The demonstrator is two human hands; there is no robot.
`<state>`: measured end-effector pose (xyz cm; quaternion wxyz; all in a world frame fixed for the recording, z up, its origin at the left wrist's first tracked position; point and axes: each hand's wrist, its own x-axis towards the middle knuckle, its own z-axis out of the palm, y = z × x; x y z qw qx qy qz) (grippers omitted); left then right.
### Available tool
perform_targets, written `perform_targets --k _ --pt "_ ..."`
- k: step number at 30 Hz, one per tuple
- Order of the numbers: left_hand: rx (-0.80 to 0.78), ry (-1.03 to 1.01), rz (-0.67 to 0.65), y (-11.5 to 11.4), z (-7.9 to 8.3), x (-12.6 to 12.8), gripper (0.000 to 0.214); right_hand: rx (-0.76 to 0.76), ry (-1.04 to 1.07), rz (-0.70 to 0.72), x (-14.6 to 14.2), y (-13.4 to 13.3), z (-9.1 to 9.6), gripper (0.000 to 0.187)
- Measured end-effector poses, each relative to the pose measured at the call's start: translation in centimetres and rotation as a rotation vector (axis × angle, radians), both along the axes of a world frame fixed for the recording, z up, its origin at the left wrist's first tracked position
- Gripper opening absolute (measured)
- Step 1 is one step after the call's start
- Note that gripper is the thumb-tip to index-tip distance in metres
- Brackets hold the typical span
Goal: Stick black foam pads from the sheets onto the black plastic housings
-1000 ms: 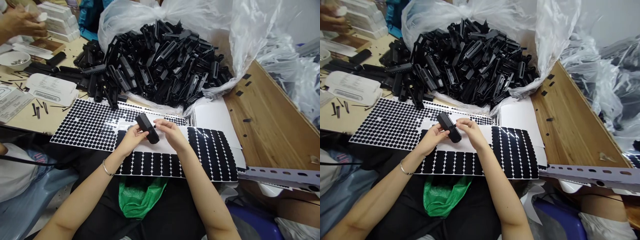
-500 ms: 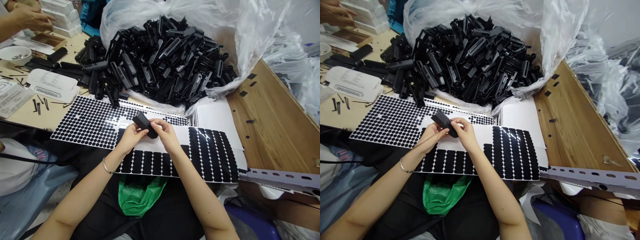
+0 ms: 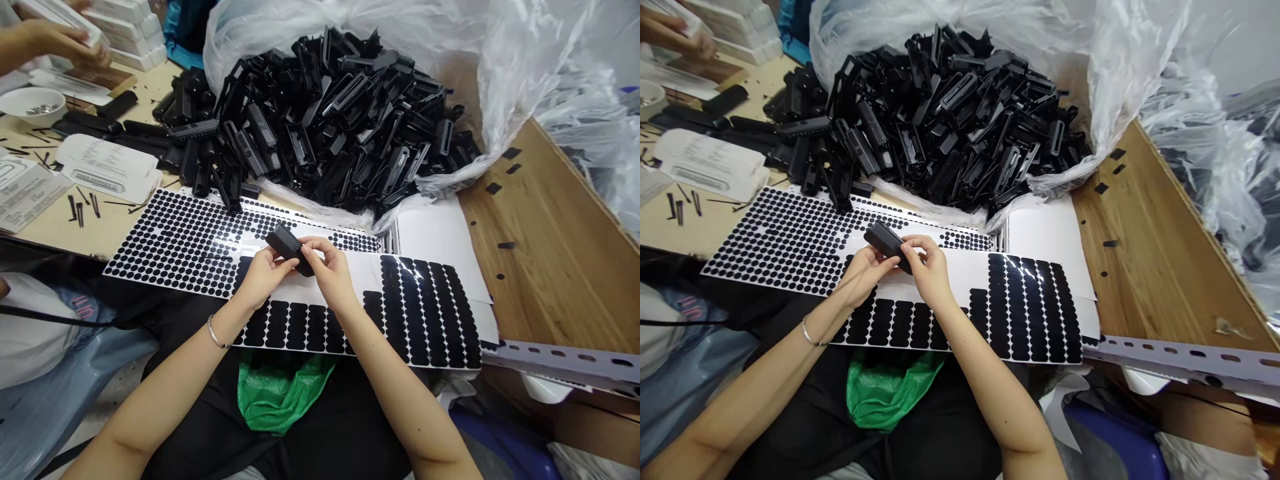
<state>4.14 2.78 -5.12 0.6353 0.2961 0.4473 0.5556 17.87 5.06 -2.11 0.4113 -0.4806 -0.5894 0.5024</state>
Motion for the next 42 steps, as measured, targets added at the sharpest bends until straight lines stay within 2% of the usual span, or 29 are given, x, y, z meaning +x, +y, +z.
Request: perform_targets --k 9,11,13,15,19,22,24,28,30,32,38,42 --pt "0.023 0.016 0.011 0.0 -0.3 -0.4 0.041 0.040 0.051 -0.064 -0.4 -0.2 -0.3 0.017" --pt "0.030 0.015 -0.002 0.0 -0.1 -0.6 0.042 -0.006 0.131 -0.033 -0.2 0.0 -0.1 0.032" --pt "0.031 0.004 -0.022 0.0 0.2 -0.8 0.045 -0.075 0.190 0.061 -0.1 0.2 -0.1 0.045" --pt "0.039 -0.007 -0.050 0.0 0.4 -1.0 0.046 -0.095 0.149 0.149 -0.1 0.3 -0.1 0.036" --pt "0.057 0.006 -0.072 -0.1 1.0 -1.3 0.049 0.083 -0.079 0.119 -0.2 0.4 -0.4 0.025" --pt "0.090 0.043 0.013 0.1 1.3 -2.0 0.050 0.105 -0.084 0.166 -0.2 0.6 -0.6 0.033" --pt "0.111 0.061 0.145 0.4 1.3 -2.9 0.051 0.114 -0.119 0.210 -0.2 0.9 -0.9 0.044" --pt "0.117 0.036 0.392 1.1 0.5 -4.8 0.050 0.314 -0.466 0.278 -1.1 1.0 -1.9 0.028" --pt "0.083 -0.011 0.428 1.3 0.1 -5.3 0.049 0.412 -0.643 0.317 -2.0 1.0 -2.6 0.028" --pt "0.038 -0.055 0.442 1.4 -0.2 -5.4 0.050 0.445 -0.714 0.323 -2.9 1.3 -3.2 0.025" --pt "0.040 -0.069 0.453 1.5 -0.5 -4.7 0.047 0.212 -0.592 0.314 -3.8 3.3 -2.9 0.012" --pt "0.030 -0.090 0.452 1.5 -0.5 -4.8 0.044 0.182 -0.659 0.324 -3.9 3.9 -2.2 0.012"
